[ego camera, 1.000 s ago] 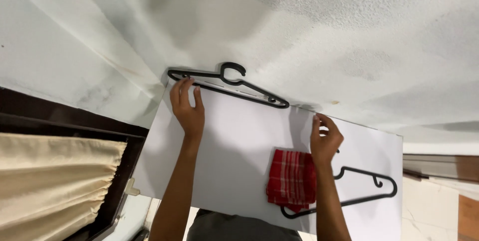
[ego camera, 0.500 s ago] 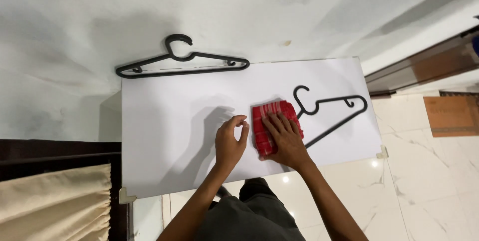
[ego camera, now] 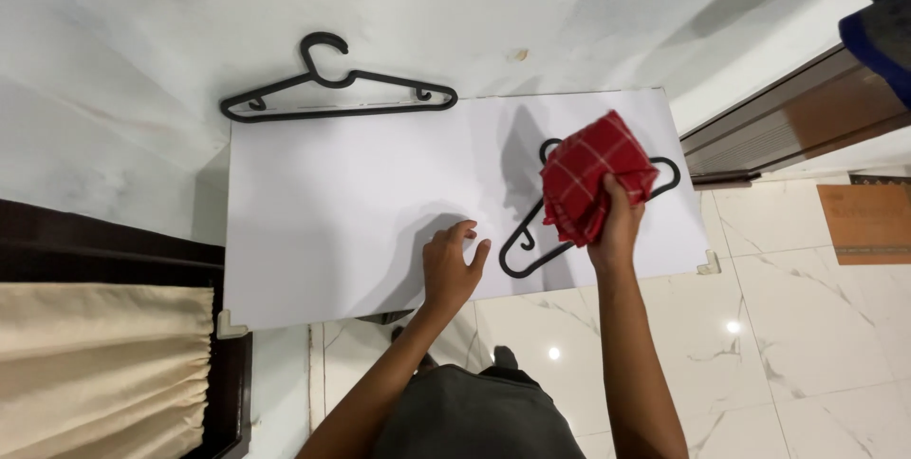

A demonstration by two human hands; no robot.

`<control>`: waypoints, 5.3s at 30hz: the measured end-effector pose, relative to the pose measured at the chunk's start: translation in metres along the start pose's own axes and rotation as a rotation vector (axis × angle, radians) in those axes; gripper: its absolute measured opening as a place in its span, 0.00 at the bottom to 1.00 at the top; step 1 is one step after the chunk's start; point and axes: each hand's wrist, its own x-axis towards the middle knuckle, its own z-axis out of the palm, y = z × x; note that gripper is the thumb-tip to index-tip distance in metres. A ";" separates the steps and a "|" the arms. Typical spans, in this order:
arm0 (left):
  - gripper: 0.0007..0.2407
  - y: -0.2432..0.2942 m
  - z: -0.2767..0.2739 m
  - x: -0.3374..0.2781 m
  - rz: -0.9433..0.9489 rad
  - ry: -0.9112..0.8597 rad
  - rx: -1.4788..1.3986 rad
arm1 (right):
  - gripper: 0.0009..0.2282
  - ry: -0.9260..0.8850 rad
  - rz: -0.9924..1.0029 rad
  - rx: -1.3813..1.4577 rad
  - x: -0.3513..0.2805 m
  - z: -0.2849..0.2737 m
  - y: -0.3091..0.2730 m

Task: The person wipes a white surface with a red cloth. They then pick up two black hangers and wipe them individually with the cloth before placing them back on the surface.

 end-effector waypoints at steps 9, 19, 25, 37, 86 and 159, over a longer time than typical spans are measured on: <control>0.18 0.045 0.079 -0.004 -0.031 -0.044 0.413 | 0.29 -0.043 0.246 0.527 -0.050 -0.112 -0.058; 0.18 0.046 0.084 -0.032 -0.313 -0.010 0.476 | 0.28 -0.088 0.349 0.244 -0.048 -0.168 -0.071; 0.17 0.053 0.068 -0.088 -0.360 0.107 0.475 | 0.26 -0.110 0.333 0.229 -0.061 -0.195 -0.068; 0.07 0.023 0.048 -0.175 -0.620 -0.138 -0.519 | 0.26 -0.183 0.392 0.162 -0.090 -0.202 -0.043; 0.38 0.151 0.073 -0.196 -0.161 0.303 -0.798 | 0.38 -1.035 -0.764 -0.646 -0.224 -0.138 -0.081; 0.21 0.216 0.018 -0.205 -0.229 0.003 -0.770 | 0.21 -0.548 -1.189 -0.656 -0.084 -0.159 -0.060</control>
